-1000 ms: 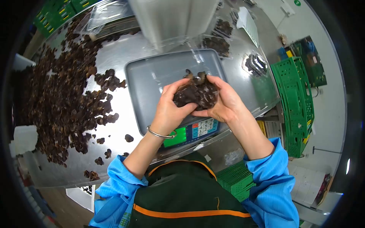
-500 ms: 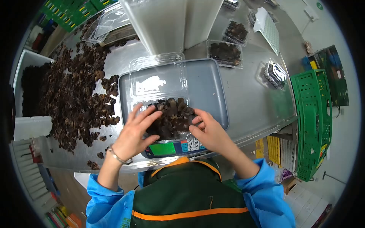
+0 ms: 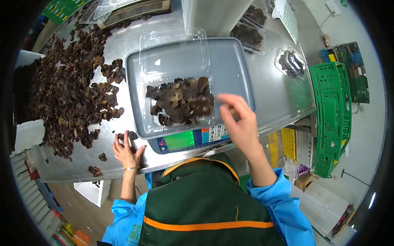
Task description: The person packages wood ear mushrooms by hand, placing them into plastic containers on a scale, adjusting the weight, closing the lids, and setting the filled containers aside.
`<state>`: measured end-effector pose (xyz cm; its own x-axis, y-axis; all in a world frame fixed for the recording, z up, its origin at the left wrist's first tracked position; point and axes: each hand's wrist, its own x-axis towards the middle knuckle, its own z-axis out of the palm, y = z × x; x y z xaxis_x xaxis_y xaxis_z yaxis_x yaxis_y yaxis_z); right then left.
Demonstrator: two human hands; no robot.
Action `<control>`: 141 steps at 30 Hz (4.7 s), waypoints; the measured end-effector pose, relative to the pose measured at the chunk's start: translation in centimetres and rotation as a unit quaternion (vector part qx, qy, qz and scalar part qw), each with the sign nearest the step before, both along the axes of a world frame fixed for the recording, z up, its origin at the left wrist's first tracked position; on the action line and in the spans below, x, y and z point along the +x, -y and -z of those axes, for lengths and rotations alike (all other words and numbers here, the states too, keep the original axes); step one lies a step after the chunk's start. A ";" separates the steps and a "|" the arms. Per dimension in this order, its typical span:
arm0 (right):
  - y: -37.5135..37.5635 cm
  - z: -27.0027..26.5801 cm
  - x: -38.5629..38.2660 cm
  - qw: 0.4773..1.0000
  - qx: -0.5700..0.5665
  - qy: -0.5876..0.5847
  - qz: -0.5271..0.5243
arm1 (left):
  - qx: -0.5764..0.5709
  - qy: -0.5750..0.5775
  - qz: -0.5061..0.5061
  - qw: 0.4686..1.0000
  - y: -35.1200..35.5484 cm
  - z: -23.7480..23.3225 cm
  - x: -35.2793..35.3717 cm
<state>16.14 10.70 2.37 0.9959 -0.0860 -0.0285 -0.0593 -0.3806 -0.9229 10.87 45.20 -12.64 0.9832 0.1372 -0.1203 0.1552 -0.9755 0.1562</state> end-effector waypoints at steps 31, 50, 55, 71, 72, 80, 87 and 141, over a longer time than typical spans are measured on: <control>-1.1 1.1 -0.6 0.972 0.108 0.024 0.209 | -0.184 0.087 0.017 0.979 -9.0 2.2 5.6; -4.0 -0.1 2.0 0.984 -0.150 0.092 -0.032 | -0.423 0.098 0.196 0.879 5.0 -15.0 7.9; -3.9 -0.9 5.1 0.990 -0.075 0.121 -0.005 | -0.305 0.125 0.175 0.928 6.2 -15.9 8.4; 0.7 -0.7 4.8 0.946 -0.033 -0.280 -0.159 | -0.547 -0.222 -0.056 0.805 3.8 -14.0 7.0; 0.6 -0.6 3.6 0.907 0.114 -0.380 -0.139 | -0.599 -0.212 -0.088 0.767 4.0 -13.6 6.9; 1.0 2.5 -0.1 0.906 0.345 -0.245 0.001 | -0.588 -0.210 -0.035 0.780 8.1 -14.9 9.3; 17.4 0.4 -9.3 0.874 0.406 -0.076 0.257 | -0.230 0.189 0.408 0.863 17.9 -25.6 16.8; -2.5 -1.1 -7.8 0.989 0.110 -0.040 -0.086 | -0.028 0.126 0.407 0.904 17.4 -36.3 38.3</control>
<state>8.36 13.17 3.49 0.9889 0.1024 -0.1079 -0.0880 -0.1821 -0.9793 49.18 27.76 23.63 0.7529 -0.6435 0.1380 -0.6580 -0.7402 0.1384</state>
